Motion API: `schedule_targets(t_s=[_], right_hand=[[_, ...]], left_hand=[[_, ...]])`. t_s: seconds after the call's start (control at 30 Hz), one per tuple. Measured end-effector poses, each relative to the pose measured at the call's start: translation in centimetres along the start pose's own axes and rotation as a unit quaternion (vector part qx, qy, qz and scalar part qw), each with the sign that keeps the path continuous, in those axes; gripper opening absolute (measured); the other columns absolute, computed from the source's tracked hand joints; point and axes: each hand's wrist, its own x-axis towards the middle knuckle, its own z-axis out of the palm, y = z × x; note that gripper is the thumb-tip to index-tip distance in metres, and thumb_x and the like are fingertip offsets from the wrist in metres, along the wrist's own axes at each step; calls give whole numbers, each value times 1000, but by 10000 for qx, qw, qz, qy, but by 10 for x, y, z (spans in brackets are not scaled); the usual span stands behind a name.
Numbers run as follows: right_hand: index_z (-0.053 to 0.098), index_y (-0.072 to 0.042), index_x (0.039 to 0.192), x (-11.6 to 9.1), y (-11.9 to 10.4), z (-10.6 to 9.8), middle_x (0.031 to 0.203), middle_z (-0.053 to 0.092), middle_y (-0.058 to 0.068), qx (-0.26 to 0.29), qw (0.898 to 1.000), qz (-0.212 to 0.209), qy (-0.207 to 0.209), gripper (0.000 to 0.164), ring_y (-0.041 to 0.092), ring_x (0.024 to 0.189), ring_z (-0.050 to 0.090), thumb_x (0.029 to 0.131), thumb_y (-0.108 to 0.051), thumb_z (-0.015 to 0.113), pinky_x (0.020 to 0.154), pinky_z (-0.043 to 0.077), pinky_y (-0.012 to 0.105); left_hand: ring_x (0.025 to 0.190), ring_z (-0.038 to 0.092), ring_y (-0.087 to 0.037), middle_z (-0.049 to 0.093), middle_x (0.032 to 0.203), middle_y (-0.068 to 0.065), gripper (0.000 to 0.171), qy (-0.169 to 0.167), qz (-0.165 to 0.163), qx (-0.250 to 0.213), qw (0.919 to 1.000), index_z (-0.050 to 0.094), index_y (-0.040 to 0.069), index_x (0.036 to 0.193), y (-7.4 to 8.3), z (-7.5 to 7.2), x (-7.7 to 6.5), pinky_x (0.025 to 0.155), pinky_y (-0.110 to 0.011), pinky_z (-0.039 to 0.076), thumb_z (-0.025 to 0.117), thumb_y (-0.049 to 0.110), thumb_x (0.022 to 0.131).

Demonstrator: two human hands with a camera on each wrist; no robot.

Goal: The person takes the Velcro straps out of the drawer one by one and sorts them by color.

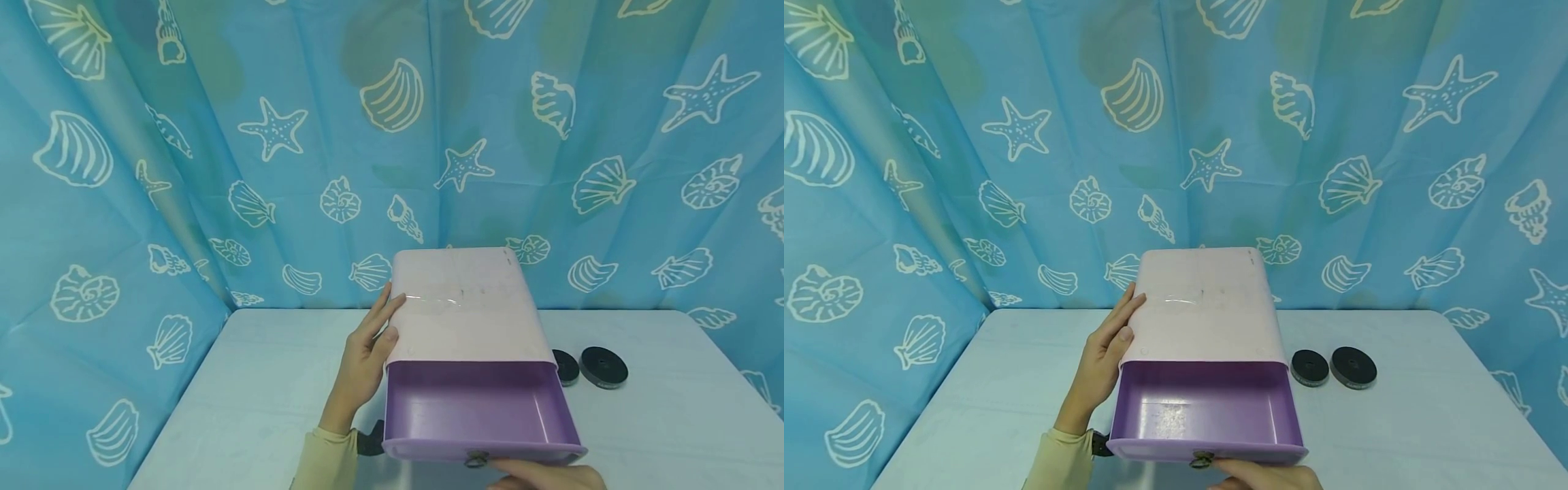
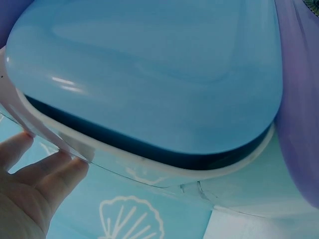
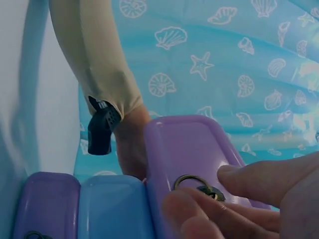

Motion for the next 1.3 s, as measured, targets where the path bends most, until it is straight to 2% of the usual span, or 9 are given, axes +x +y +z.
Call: schedule_targets(t_s=[0.13,0.27,0.33,0.43,0.53,0.7,0.97,1.13,1.3], right_hand=[[68,-1,119,1,4,6,94,77,2,-79,9998,64,189,52,3,78,72,72,18,77,58,56,15],[67,6,114,-2,10,14,94,77,7,714,9963,430,228,42,8,77,74,76,23,71,57,58,22],[68,6,112,-3,9,19,93,77,6,974,9903,932,352,35,10,75,74,80,22,68,56,59,26],[70,2,101,-2,4,29,84,76,1,471,9848,1502,734,22,7,65,72,82,13,73,51,58,25],[70,-9,89,4,-2,38,75,73,-8,-282,9753,1824,1216,22,2,56,67,78,7,80,48,54,21],[67,-17,78,12,-4,47,69,71,-10,-1008,9684,1264,1901,34,-3,51,63,70,13,84,44,50,15],[72,-17,77,21,-1,44,69,72,-4,-1747,9600,559,2115,33,-4,52,62,69,14,83,44,49,12],[72,-18,75,27,1,40,64,68,-11,-1758,9588,563,2161,32,-6,48,57,68,11,84,42,45,11],[71,-19,70,39,5,38,59,61,-19,-1845,9528,899,2237,32,-9,44,49,67,10,85,40,42,12]], left_hand=[[150,27,-20,26,165,1,44,7,-24,27,10000,50,21,150,0,0,0,110,-41,41,47,17,107],[150,26,-20,26,165,0,44,8,-16,14,10000,50,20,150,0,0,0,110,-43,41,47,17,107],[150,26,-21,26,165,0,44,9,-11,24,10000,50,20,150,0,0,0,110,-44,41,47,17,107],[150,26,-21,26,165,-1,43,7,-17,57,10000,50,20,150,0,0,0,110,-45,40,47,18,107],[150,26,-21,26,165,-2,43,1,-31,64,10000,50,20,150,-1,0,0,110,-45,40,47,19,107],[150,26,-21,26,165,0,43,-4,-29,60,10000,50,20,150,-1,0,0,110,-44,40,47,19,107],[150,25,-21,25,165,-2,45,-14,-7,34,10000,49,19,151,0,1,0,111,-44,39,46,14,107],[151,24,-21,25,165,-1,45,-9,19,-8,10000,49,17,150,-1,0,0,111,-42,39,46,11,106],[151,24,-19,25,165,-1,44,-36,24,-67,10000,49,17,151,-1,0,0,111,-40,39,46,11,107]])
